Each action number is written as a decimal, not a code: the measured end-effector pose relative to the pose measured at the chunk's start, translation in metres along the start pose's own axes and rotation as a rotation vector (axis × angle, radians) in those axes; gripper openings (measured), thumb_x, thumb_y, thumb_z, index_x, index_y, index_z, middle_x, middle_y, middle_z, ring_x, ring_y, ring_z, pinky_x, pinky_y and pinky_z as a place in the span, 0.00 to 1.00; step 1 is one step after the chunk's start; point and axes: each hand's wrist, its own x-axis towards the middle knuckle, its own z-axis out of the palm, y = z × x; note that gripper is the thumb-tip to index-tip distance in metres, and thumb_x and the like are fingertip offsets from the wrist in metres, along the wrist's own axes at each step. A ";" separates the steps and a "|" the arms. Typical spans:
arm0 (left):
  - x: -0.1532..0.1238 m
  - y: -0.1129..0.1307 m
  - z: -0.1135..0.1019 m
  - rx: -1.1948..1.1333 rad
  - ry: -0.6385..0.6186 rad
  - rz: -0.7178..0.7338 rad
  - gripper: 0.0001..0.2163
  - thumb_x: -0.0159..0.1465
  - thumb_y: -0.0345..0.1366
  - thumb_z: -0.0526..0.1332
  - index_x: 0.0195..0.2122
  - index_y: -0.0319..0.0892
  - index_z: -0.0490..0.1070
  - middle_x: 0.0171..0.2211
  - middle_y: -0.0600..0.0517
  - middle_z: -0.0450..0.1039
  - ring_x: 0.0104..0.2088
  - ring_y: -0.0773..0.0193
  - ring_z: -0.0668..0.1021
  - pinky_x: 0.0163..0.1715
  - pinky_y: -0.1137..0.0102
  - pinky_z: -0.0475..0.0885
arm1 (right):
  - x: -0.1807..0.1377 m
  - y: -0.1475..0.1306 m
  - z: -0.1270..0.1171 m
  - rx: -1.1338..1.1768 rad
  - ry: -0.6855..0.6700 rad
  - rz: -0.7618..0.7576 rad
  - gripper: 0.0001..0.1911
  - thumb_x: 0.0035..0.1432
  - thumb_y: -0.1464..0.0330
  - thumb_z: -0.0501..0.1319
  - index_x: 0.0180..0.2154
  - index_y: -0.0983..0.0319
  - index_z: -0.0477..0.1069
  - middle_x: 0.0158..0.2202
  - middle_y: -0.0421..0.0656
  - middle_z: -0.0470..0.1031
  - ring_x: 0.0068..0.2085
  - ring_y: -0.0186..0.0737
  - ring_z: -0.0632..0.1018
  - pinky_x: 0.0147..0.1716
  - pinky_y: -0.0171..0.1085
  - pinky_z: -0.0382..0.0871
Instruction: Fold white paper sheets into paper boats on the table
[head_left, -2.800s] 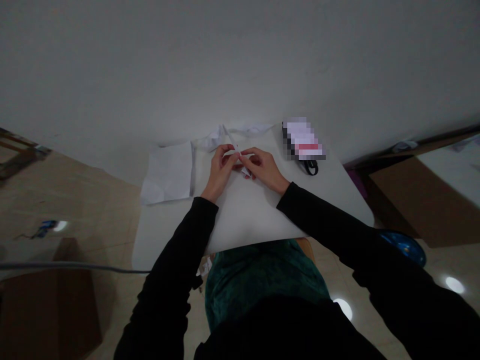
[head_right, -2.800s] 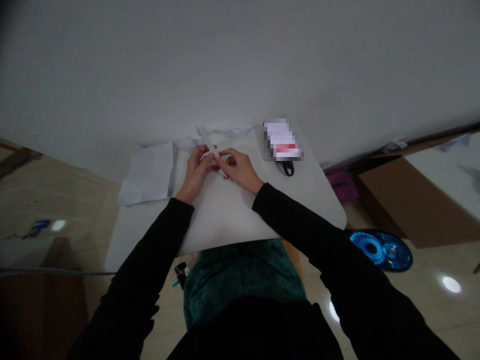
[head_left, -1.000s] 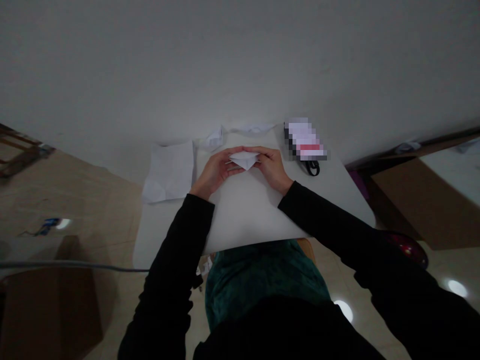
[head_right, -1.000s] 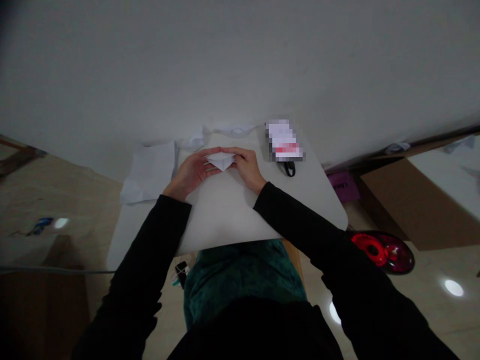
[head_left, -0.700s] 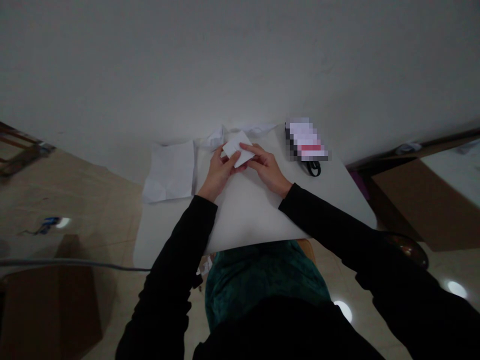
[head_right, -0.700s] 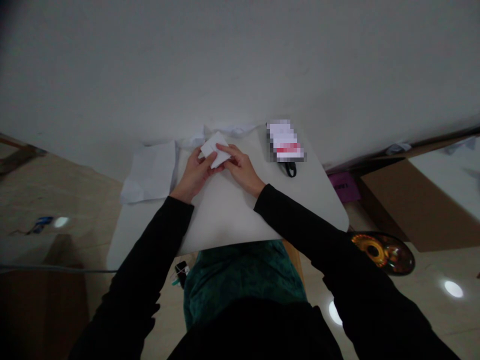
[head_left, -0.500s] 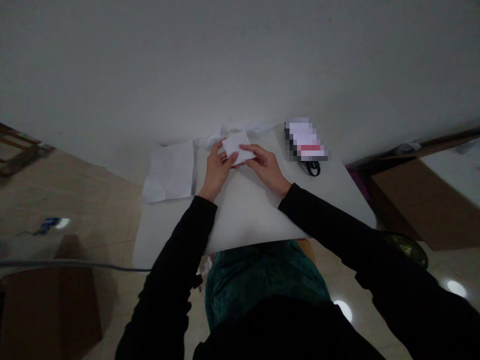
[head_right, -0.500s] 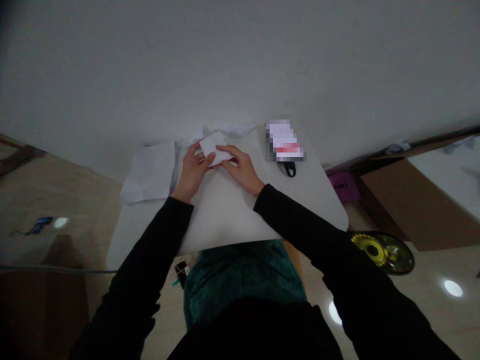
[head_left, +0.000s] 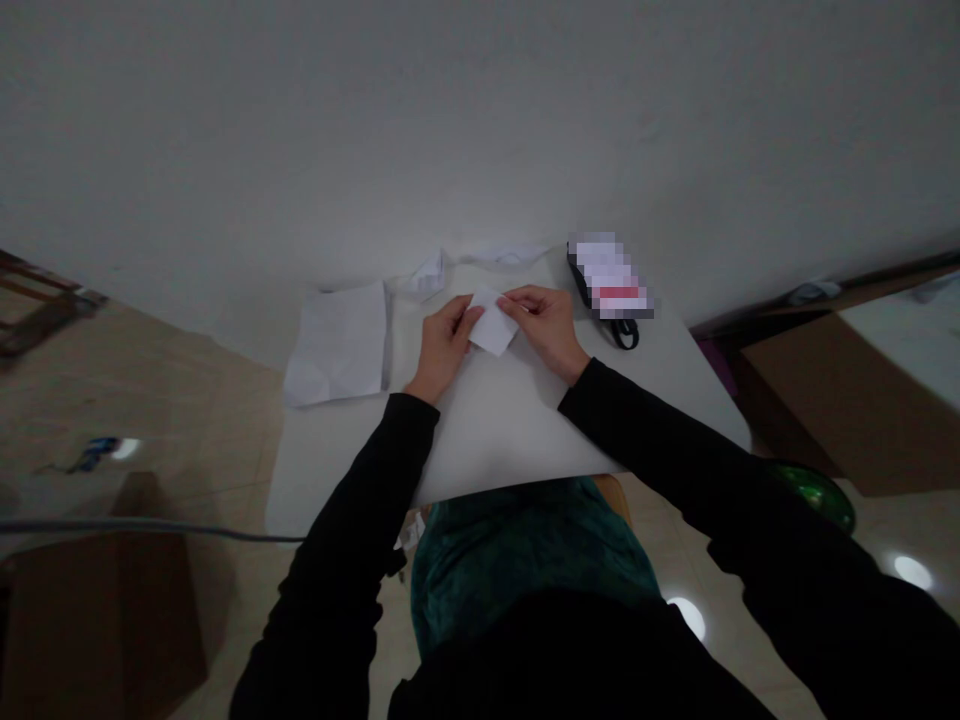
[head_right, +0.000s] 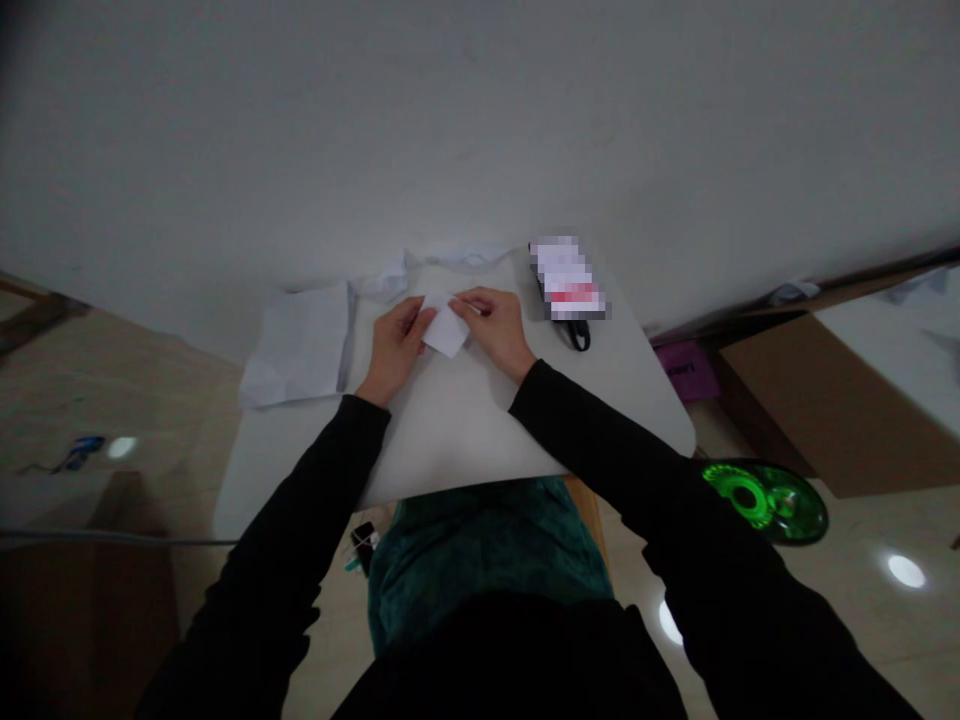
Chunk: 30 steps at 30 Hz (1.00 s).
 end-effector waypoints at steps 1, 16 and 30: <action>0.000 0.002 -0.001 0.001 -0.009 0.008 0.12 0.70 0.44 0.61 0.44 0.42 0.79 0.24 0.56 0.68 0.18 0.73 0.65 0.18 0.75 0.60 | -0.001 -0.001 0.000 0.003 -0.020 -0.014 0.13 0.55 0.56 0.71 0.33 0.60 0.81 0.34 0.44 0.84 0.36 0.41 0.82 0.39 0.41 0.76; -0.001 0.012 -0.010 0.077 -0.135 0.003 0.16 0.69 0.46 0.61 0.44 0.41 0.83 0.27 0.53 0.77 0.25 0.68 0.71 0.24 0.73 0.64 | -0.002 -0.007 0.001 0.024 -0.020 -0.068 0.07 0.53 0.62 0.72 0.34 0.57 0.83 0.34 0.40 0.83 0.33 0.36 0.79 0.33 0.37 0.70; -0.002 0.023 -0.013 0.224 -0.168 0.002 0.16 0.70 0.47 0.61 0.44 0.42 0.82 0.17 0.59 0.67 0.14 0.72 0.65 0.20 0.73 0.61 | -0.003 -0.002 0.003 0.256 0.031 0.159 0.14 0.44 0.57 0.77 0.29 0.57 0.80 0.31 0.38 0.81 0.33 0.35 0.77 0.35 0.37 0.70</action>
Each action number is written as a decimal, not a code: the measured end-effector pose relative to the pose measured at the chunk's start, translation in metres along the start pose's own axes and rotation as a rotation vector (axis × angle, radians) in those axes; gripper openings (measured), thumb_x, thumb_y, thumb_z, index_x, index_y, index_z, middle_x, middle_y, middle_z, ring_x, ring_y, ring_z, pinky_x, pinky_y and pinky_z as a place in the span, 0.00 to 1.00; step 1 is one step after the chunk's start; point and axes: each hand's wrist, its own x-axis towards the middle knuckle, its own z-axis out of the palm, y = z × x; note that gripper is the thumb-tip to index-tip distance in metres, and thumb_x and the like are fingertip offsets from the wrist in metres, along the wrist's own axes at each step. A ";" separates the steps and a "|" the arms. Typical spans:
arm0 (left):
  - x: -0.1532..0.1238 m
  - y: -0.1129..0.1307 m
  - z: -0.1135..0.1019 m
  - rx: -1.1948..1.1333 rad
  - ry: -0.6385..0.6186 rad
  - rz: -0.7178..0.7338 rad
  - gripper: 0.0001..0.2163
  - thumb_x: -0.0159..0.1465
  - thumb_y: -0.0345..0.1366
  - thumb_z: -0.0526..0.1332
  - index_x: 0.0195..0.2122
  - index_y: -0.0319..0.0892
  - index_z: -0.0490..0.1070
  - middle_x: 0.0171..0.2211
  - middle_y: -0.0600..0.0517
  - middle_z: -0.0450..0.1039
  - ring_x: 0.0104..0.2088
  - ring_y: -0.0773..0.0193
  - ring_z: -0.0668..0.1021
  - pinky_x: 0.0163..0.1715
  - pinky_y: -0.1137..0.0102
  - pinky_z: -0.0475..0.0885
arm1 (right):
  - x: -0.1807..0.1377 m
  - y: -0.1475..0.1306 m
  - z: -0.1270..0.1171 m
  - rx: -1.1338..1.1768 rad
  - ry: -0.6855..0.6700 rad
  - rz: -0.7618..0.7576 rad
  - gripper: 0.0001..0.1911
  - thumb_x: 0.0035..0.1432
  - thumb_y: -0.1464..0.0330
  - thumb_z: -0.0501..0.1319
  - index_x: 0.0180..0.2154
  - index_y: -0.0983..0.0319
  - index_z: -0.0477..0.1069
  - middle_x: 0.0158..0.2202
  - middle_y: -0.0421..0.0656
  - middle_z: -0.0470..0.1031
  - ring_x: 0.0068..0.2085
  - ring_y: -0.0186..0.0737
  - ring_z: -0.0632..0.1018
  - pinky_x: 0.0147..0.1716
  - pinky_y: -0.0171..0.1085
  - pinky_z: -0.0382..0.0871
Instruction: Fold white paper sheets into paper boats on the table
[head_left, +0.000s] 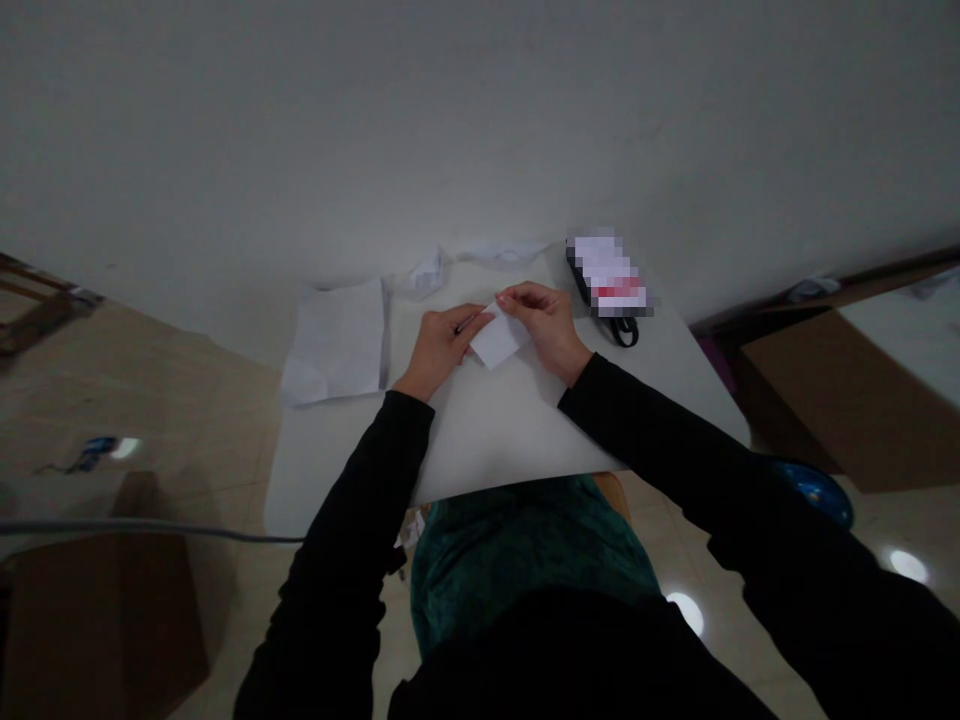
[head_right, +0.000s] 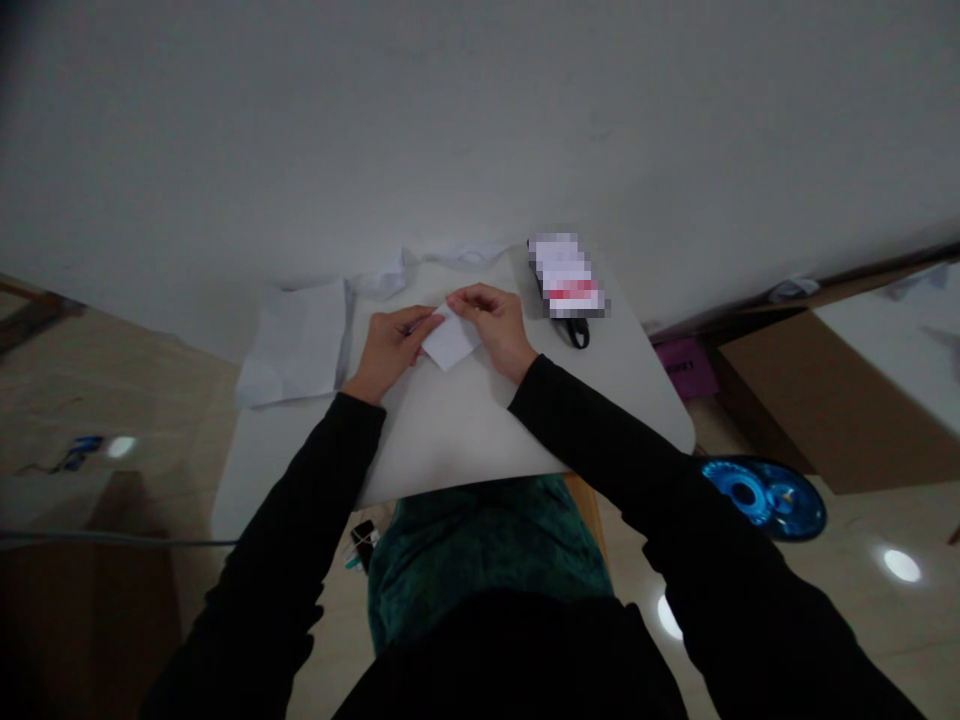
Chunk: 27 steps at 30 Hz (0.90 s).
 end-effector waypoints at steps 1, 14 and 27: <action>0.000 -0.001 0.001 -0.008 0.008 0.007 0.15 0.70 0.47 0.61 0.43 0.43 0.82 0.17 0.59 0.67 0.13 0.73 0.65 0.19 0.74 0.61 | 0.000 0.000 0.001 0.027 0.005 0.025 0.15 0.43 0.56 0.77 0.29 0.57 0.81 0.32 0.38 0.81 0.33 0.35 0.77 0.36 0.37 0.71; 0.005 -0.008 0.014 -0.344 0.138 -0.114 0.19 0.64 0.54 0.67 0.30 0.41 0.73 0.19 0.56 0.71 0.14 0.73 0.71 0.13 0.76 0.60 | -0.005 -0.008 0.003 -0.108 -0.043 0.022 0.26 0.41 0.45 0.76 0.24 0.60 0.74 0.20 0.37 0.73 0.21 0.31 0.70 0.20 0.34 0.66; 0.001 0.002 0.024 -0.403 0.201 -0.201 0.20 0.71 0.57 0.54 0.36 0.45 0.64 0.14 0.62 0.64 0.10 0.73 0.64 0.10 0.74 0.57 | -0.012 -0.016 0.006 -0.138 -0.107 0.025 0.31 0.51 0.40 0.68 0.20 0.59 0.68 0.14 0.34 0.65 0.15 0.27 0.63 0.15 0.32 0.56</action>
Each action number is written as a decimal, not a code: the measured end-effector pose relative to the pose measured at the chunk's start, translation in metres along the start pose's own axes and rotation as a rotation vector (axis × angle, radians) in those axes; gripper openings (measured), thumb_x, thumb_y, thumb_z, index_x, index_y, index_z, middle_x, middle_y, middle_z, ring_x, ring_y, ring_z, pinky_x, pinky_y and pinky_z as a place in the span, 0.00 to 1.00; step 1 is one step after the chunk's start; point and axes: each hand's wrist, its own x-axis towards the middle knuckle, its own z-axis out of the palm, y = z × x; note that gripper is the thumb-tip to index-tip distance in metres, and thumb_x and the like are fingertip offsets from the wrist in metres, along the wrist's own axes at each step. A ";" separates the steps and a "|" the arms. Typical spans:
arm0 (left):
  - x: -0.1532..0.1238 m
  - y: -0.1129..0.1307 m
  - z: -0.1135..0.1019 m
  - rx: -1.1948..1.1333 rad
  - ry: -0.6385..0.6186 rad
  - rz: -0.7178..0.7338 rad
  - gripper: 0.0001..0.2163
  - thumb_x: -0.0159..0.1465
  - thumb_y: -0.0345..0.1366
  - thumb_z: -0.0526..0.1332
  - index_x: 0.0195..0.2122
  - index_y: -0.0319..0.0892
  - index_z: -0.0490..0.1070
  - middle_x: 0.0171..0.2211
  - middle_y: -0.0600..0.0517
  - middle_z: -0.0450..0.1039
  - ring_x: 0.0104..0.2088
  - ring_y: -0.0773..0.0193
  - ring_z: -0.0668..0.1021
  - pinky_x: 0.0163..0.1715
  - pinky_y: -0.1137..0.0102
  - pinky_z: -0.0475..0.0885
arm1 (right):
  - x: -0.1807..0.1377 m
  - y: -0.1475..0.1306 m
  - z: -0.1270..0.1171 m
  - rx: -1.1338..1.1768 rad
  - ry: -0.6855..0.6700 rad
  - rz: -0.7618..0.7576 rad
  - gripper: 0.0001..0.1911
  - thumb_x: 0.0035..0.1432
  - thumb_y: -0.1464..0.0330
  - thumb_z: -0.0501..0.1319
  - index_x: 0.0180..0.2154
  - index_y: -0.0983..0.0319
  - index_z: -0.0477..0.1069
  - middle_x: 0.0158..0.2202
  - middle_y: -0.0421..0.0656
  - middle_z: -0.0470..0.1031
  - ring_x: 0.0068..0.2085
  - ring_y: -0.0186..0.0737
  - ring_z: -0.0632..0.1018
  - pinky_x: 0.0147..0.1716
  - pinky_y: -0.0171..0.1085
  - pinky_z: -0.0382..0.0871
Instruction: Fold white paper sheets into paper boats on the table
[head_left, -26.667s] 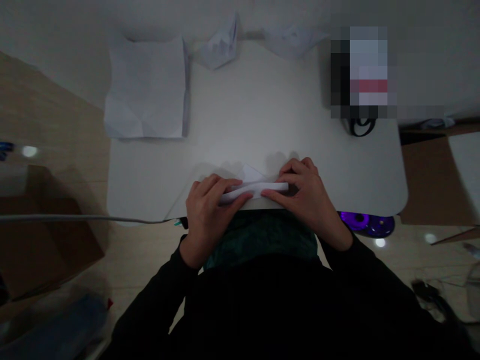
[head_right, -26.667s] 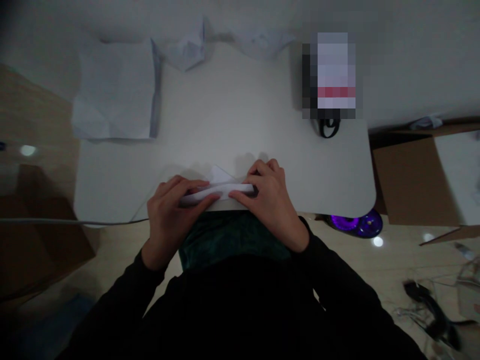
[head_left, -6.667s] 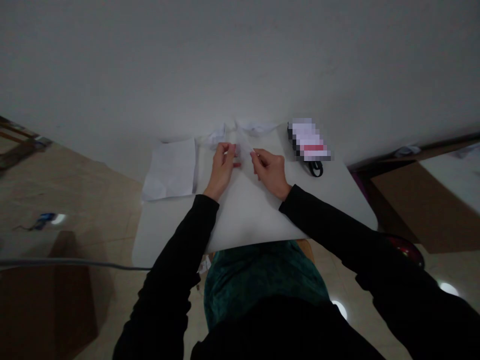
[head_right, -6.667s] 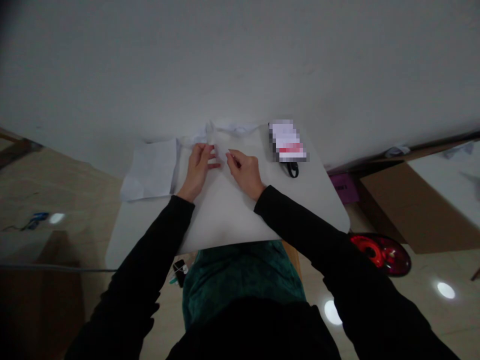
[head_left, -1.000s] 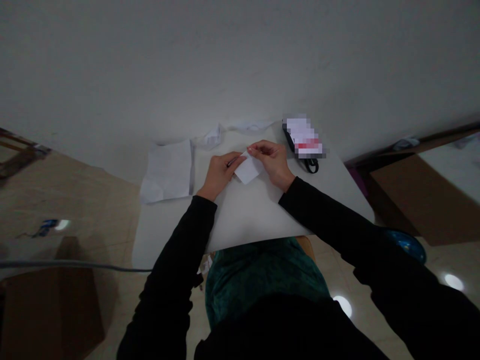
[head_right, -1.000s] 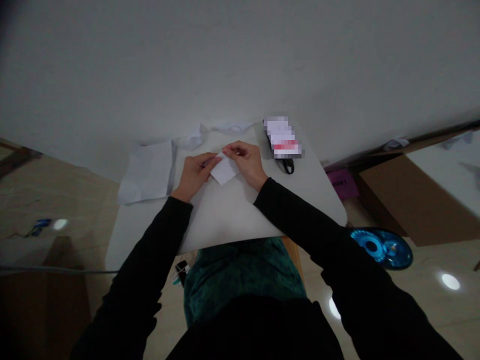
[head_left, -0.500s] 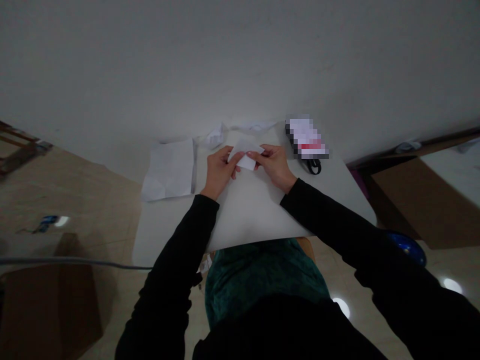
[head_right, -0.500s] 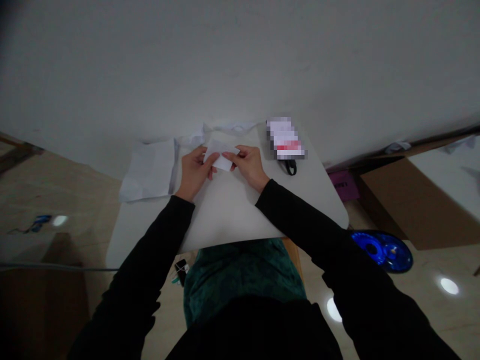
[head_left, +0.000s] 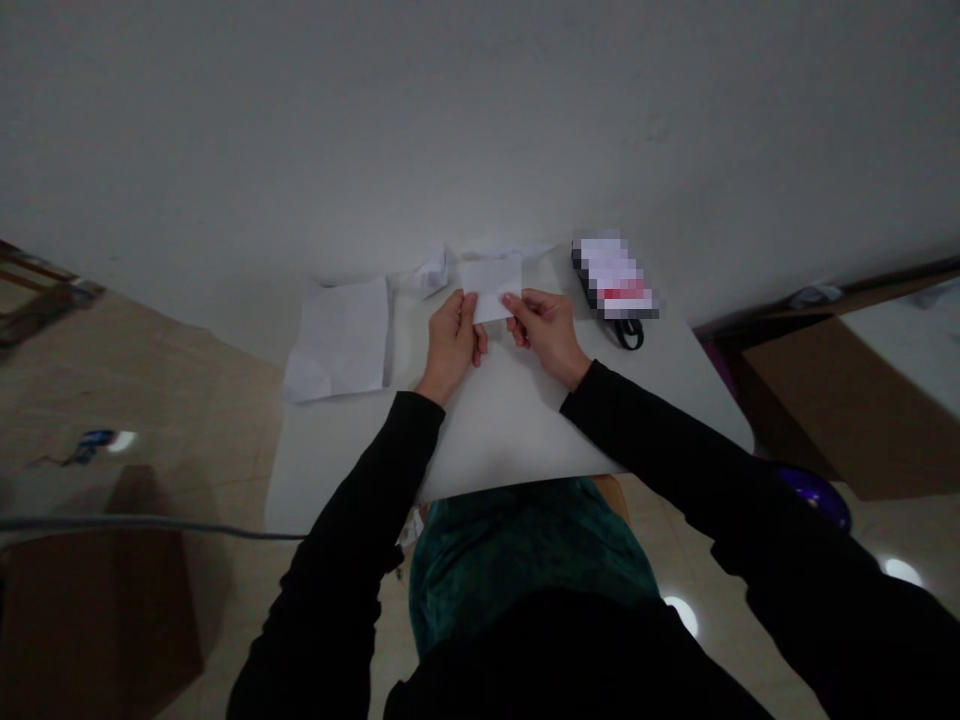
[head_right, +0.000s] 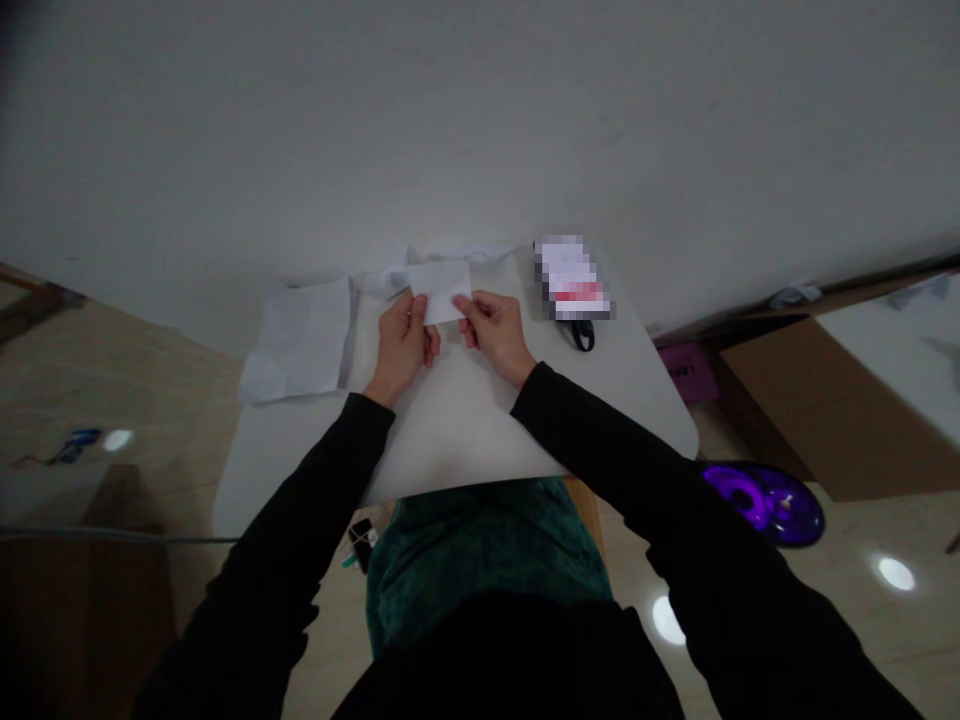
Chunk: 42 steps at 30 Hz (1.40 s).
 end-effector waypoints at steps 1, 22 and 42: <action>0.001 -0.001 -0.002 0.010 -0.004 0.021 0.21 0.70 0.59 0.55 0.36 0.44 0.66 0.15 0.60 0.65 0.12 0.72 0.67 0.12 0.74 0.59 | 0.002 -0.002 -0.003 -0.022 -0.021 -0.014 0.31 0.51 0.40 0.68 0.19 0.60 0.67 0.14 0.34 0.64 0.15 0.26 0.62 0.15 0.32 0.53; 0.001 -0.007 -0.005 0.139 0.176 0.195 0.23 0.71 0.59 0.54 0.37 0.45 0.76 0.17 0.58 0.63 0.14 0.71 0.65 0.15 0.72 0.59 | 0.009 -0.001 -0.008 -0.161 0.015 -0.120 0.23 0.53 0.45 0.69 0.28 0.59 0.77 0.23 0.38 0.72 0.24 0.33 0.69 0.21 0.34 0.64; 0.007 -0.008 -0.019 0.189 -0.089 0.185 0.11 0.60 0.43 0.70 0.30 0.41 0.76 0.27 0.52 0.78 0.27 0.67 0.78 0.27 0.72 0.71 | 0.016 0.003 -0.020 -0.187 -0.089 -0.117 0.11 0.50 0.61 0.73 0.25 0.61 0.79 0.25 0.40 0.78 0.27 0.34 0.72 0.28 0.37 0.63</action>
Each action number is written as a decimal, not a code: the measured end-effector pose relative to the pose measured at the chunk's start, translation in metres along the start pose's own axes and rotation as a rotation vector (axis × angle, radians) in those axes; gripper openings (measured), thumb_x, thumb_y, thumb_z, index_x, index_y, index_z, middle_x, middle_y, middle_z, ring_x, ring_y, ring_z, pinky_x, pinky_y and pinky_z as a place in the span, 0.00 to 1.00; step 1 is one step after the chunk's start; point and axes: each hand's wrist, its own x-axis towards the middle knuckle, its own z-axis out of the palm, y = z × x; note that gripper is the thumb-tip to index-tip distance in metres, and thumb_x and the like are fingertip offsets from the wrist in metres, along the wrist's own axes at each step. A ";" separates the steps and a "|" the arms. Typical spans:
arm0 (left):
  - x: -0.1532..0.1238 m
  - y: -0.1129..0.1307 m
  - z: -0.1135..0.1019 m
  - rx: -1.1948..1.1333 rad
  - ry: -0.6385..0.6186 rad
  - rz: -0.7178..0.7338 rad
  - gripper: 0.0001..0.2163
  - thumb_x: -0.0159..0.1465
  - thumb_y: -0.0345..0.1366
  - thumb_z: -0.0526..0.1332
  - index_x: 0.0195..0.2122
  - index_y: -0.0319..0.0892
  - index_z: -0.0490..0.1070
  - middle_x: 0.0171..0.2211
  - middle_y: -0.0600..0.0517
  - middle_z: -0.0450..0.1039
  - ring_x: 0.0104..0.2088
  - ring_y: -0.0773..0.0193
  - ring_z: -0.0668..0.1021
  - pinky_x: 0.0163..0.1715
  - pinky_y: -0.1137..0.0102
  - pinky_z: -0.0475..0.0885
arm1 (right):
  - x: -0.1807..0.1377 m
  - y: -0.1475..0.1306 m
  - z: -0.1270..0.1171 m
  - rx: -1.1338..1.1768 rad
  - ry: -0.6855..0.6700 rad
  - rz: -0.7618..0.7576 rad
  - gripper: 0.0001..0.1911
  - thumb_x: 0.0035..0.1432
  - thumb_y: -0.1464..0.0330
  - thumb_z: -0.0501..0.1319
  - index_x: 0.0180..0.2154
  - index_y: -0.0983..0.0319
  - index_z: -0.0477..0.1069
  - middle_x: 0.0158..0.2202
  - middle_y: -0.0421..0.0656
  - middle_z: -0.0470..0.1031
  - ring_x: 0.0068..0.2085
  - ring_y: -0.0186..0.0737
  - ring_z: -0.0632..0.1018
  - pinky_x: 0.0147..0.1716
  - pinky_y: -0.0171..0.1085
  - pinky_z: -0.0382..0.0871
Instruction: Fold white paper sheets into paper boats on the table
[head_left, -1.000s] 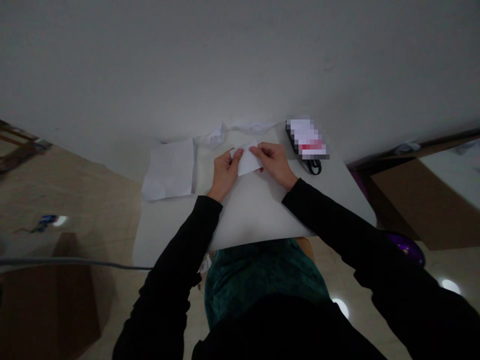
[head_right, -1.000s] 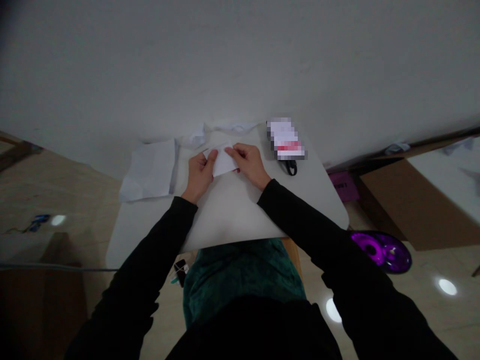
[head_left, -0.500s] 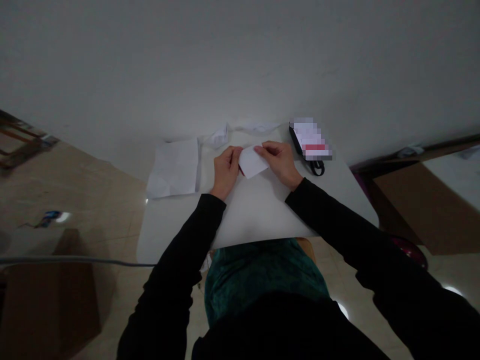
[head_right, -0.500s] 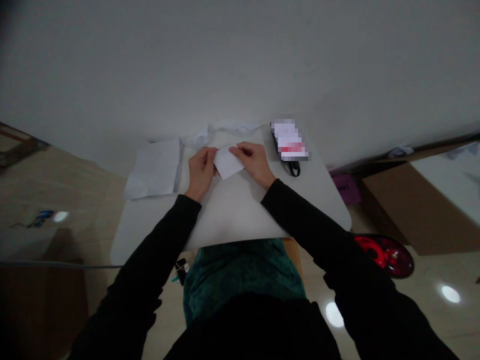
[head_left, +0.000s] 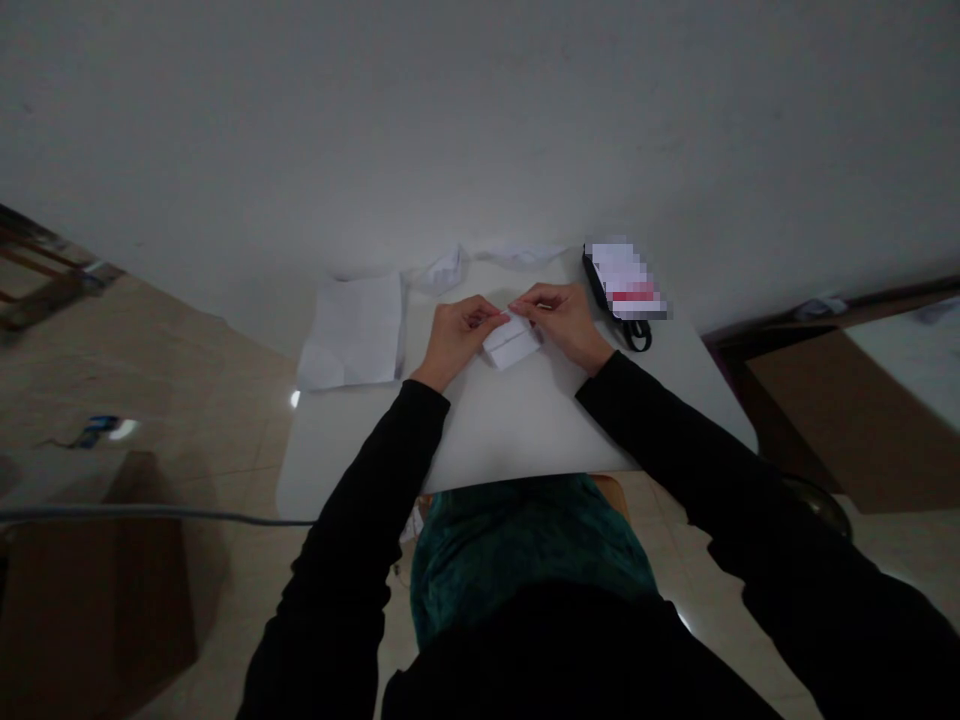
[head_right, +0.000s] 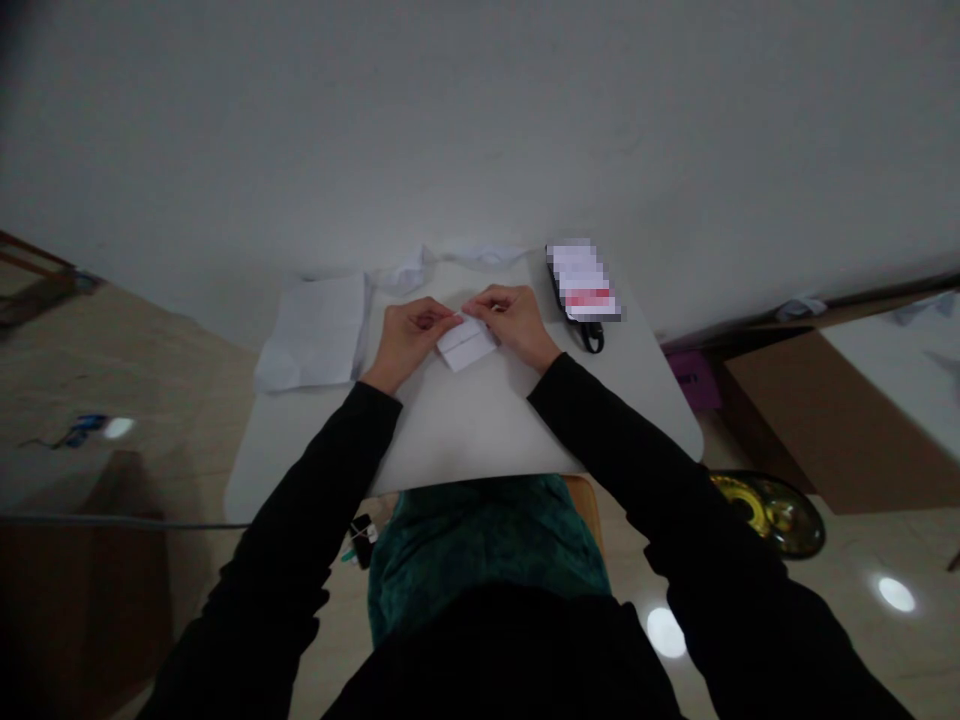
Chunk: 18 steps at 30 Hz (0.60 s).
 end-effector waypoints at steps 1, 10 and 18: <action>-0.001 0.002 0.002 0.004 -0.004 -0.005 0.11 0.61 0.43 0.69 0.30 0.41 0.75 0.26 0.53 0.77 0.26 0.67 0.77 0.27 0.73 0.70 | 0.000 0.000 0.000 -0.020 0.016 -0.019 0.10 0.50 0.62 0.72 0.24 0.61 0.79 0.24 0.40 0.78 0.27 0.35 0.72 0.28 0.37 0.63; -0.003 0.003 0.018 -0.116 -0.118 -0.086 0.20 0.63 0.49 0.68 0.50 0.42 0.73 0.33 0.52 0.78 0.24 0.65 0.79 0.21 0.72 0.73 | 0.001 0.003 0.005 -0.092 0.219 -0.034 0.14 0.58 0.58 0.68 0.28 0.61 0.75 0.26 0.38 0.75 0.28 0.33 0.72 0.30 0.35 0.65; -0.009 0.011 0.018 -0.160 0.127 -0.109 0.17 0.73 0.52 0.54 0.53 0.47 0.68 0.17 0.61 0.66 0.12 0.69 0.72 0.10 0.77 0.61 | -0.011 -0.002 0.018 0.076 0.013 0.159 0.29 0.50 0.40 0.68 0.29 0.61 0.72 0.18 0.35 0.70 0.18 0.30 0.68 0.16 0.33 0.58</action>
